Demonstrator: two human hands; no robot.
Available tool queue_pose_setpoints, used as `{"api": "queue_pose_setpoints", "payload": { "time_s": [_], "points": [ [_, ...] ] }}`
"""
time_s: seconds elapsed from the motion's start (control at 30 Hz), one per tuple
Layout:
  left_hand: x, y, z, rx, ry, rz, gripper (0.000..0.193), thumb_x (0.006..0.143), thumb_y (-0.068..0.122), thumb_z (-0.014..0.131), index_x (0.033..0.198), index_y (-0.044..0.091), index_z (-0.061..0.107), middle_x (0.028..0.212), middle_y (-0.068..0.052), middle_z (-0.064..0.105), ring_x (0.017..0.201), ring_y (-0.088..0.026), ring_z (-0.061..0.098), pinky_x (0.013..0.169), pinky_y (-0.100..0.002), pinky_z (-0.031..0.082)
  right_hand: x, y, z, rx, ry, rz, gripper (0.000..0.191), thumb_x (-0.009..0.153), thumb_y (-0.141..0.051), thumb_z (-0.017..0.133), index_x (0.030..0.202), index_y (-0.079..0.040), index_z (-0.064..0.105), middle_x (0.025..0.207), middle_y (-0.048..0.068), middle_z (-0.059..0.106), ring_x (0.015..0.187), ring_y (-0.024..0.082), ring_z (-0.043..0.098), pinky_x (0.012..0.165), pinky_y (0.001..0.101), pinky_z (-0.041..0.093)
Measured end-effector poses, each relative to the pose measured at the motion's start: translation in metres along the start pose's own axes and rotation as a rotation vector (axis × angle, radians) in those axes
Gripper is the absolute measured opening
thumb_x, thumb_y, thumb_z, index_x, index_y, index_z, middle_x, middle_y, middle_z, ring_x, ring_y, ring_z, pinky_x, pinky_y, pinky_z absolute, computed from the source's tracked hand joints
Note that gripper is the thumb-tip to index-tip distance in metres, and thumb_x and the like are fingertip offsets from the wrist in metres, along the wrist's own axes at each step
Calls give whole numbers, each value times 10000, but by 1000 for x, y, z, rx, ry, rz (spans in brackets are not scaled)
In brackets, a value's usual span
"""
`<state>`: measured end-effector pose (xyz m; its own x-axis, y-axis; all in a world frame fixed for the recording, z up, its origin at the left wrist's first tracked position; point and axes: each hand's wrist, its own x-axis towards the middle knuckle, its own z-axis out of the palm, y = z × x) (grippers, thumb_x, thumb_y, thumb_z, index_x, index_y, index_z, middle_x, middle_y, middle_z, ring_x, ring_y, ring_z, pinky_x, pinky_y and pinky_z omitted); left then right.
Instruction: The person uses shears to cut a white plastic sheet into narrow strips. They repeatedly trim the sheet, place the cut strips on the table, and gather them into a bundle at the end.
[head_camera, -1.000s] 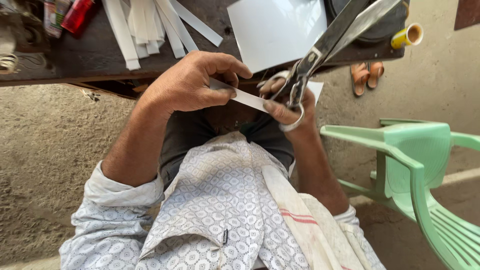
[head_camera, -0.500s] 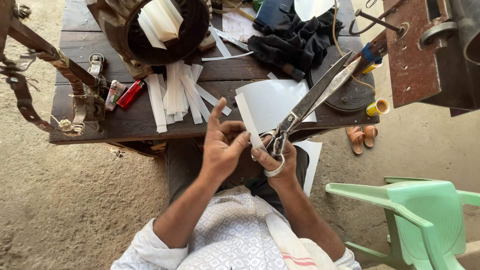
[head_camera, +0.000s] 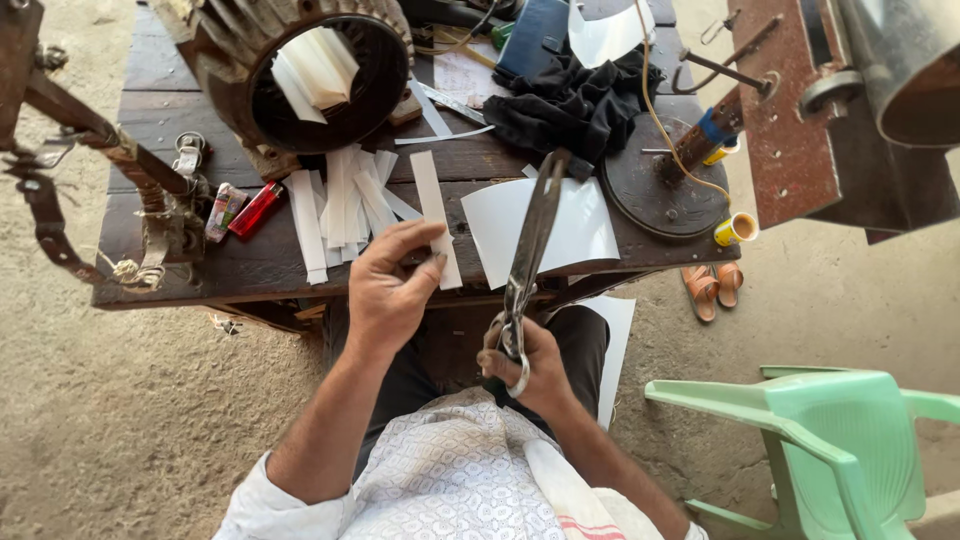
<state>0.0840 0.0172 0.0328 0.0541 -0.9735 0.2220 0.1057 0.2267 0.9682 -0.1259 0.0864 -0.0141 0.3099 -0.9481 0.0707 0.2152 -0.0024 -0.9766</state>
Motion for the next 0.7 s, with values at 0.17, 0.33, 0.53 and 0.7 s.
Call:
{"api": "queue_pose_setpoints", "payload": {
  "time_s": [0.17, 0.33, 0.53, 0.7],
  "points": [
    [15, 11, -7, -34, 27, -30, 352, 915, 3, 720, 1262, 69, 714, 1315, -77, 660, 1022, -122, 688, 854, -213, 640, -16, 9, 1, -63, -55, 66, 545, 953, -577, 668, 1021, -40, 601, 767, 25, 612, 643, 103, 630, 563, 250, 511],
    [22, 18, -15, 9, 17, 12, 388, 905, 1, 725, 1287, 64, 696, 1347, -84, 645, 1038, -123, 687, 837, -218, 625, -17, 10, 9, -135, -108, 132, 741, 898, -772, 602, 1017, -40, 587, 780, 27, 582, 698, 131, 605, 630, 303, 509],
    [28, 20, -26, 31, 29, -11, 416, 893, 15, 733, 1303, 72, 688, 1346, -81, 644, 1032, -122, 683, 845, -231, 630, -14, 15, 9, -352, -149, 153, 792, 837, -846, 557, 972, -67, 605, 742, 17, 600, 679, 127, 616, 595, 299, 500],
    [28, 21, -33, 51, 47, -1, 423, 891, 18, 734, 1307, 72, 684, 1354, -81, 650, 1050, -128, 687, 892, -245, 634, -15, 21, 13, -330, -168, 187, 777, 850, -822, 591, 979, -56, 607, 765, 25, 574, 710, 143, 629, 618, 316, 509]
  ]
}}
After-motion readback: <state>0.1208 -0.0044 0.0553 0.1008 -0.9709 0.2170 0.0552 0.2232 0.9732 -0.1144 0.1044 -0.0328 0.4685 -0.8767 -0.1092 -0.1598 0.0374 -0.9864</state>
